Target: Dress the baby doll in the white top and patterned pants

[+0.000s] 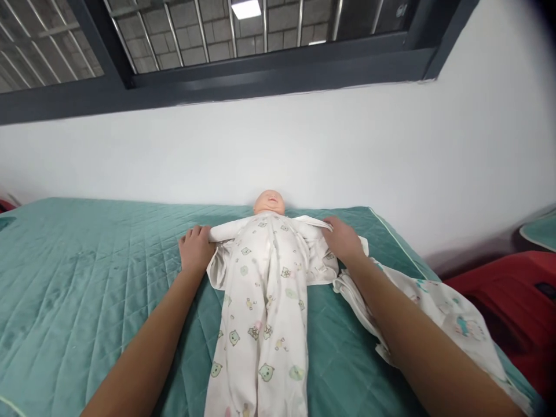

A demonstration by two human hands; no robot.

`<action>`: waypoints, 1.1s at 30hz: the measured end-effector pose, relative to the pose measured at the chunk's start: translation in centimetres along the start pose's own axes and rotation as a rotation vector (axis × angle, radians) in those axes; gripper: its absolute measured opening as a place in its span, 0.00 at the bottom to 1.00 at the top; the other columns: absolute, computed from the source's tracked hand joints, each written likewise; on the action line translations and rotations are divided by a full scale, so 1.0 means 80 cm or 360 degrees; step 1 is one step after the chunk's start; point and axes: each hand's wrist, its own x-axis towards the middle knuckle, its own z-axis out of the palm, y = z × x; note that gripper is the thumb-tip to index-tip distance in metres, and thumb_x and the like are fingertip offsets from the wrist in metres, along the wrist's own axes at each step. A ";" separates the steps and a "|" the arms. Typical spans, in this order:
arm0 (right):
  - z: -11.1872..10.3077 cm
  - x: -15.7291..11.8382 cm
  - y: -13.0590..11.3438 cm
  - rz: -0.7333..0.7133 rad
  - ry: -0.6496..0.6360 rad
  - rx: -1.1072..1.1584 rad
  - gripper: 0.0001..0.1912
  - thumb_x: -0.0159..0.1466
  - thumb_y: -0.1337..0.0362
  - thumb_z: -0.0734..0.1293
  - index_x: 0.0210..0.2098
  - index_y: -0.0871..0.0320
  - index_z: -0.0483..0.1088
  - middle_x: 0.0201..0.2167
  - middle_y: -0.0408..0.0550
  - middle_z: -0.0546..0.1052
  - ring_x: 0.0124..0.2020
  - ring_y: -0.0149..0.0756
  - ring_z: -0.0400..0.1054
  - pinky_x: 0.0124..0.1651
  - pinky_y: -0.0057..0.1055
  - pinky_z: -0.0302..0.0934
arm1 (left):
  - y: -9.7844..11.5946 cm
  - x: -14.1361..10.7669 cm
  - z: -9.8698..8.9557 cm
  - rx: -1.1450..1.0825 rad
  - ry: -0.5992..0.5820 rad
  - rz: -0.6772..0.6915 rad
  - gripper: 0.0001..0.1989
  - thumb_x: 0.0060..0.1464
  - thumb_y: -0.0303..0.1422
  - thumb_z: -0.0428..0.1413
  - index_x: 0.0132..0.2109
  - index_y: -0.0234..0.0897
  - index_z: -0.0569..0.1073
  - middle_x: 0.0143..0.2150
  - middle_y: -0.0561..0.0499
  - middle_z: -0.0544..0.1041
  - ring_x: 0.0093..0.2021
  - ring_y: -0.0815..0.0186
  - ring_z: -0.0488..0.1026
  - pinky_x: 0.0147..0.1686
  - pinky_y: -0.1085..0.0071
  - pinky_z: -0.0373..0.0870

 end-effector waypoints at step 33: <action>-0.002 -0.005 -0.004 -0.0039 -0.0081 -0.0156 0.16 0.68 0.61 0.56 0.48 0.54 0.72 0.44 0.54 0.80 0.47 0.45 0.74 0.45 0.34 0.61 | 0.330 0.008 -0.082 0.0390 -0.0740 0.1235 0.20 0.56 0.27 0.54 0.57 0.34 0.74 0.57 0.32 0.73 0.54 0.45 0.71 0.49 0.49 0.67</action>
